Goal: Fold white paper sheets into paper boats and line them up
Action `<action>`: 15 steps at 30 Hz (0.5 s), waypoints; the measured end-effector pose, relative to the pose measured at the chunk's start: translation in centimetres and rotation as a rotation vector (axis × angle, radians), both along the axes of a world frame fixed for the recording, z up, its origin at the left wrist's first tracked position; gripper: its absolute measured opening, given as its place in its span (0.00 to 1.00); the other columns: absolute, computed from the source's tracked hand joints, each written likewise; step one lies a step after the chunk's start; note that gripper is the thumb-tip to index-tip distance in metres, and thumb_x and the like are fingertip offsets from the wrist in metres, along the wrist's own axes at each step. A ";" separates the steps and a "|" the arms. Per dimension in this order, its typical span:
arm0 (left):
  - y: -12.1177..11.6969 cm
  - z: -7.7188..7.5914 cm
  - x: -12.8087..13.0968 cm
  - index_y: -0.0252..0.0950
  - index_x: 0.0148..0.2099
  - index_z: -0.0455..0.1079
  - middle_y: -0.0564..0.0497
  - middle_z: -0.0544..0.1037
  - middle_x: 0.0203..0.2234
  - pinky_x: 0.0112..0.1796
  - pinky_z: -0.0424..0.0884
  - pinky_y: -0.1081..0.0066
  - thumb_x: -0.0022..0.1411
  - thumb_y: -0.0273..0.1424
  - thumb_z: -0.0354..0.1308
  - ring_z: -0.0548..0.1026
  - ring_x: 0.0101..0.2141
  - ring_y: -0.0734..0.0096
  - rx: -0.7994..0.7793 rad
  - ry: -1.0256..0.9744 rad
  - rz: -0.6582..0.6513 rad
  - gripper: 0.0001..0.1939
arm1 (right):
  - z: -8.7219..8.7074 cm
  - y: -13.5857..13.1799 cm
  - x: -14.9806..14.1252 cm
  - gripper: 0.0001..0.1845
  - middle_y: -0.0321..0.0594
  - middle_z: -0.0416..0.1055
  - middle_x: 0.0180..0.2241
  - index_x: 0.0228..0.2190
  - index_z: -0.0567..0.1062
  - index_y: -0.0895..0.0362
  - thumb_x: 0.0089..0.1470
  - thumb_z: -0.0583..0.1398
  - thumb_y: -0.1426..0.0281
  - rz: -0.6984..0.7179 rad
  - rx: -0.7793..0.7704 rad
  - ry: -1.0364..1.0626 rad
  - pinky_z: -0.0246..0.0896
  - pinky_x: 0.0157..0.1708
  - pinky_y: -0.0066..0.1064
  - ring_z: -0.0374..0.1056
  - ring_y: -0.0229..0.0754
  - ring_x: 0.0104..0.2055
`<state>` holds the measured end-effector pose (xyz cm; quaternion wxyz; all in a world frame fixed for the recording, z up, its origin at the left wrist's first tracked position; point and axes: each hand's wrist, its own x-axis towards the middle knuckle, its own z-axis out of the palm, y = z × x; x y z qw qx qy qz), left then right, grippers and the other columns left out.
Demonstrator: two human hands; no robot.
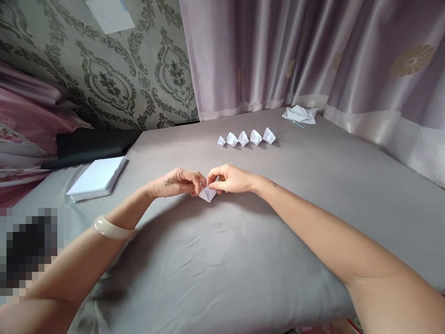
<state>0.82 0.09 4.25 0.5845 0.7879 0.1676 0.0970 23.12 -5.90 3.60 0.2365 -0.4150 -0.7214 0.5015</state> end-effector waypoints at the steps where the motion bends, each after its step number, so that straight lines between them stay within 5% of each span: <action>1: 0.2 -0.1 0.0 0.34 0.35 0.74 0.45 0.76 0.35 0.34 0.73 0.70 0.59 0.36 0.61 0.73 0.29 0.74 -0.007 -0.004 0.010 0.09 | -0.1 0.2 0.0 0.09 0.37 0.72 0.32 0.35 0.74 0.56 0.53 0.59 0.67 -0.011 -0.003 0.009 0.62 0.28 0.26 0.69 0.35 0.30; 5: 0.3 -0.7 -0.3 0.35 0.43 0.72 0.49 0.76 0.29 0.33 0.72 0.71 0.57 0.36 0.63 0.74 0.28 0.74 -0.026 0.012 0.049 0.13 | -0.3 0.0 -0.2 0.08 0.36 0.71 0.28 0.36 0.74 0.56 0.53 0.58 0.66 -0.050 0.018 0.008 0.61 0.26 0.26 0.68 0.36 0.29; 15: -1.6 -0.2 -0.6 0.36 0.43 0.72 0.49 0.77 0.39 0.41 0.69 0.71 0.64 0.29 0.53 0.74 0.37 0.72 0.461 0.141 0.013 0.08 | -0.7 -1.6 0.3 0.06 0.34 0.70 0.29 0.36 0.72 0.55 0.58 0.55 0.69 -0.068 0.230 -0.124 0.58 0.31 0.27 0.65 0.34 0.29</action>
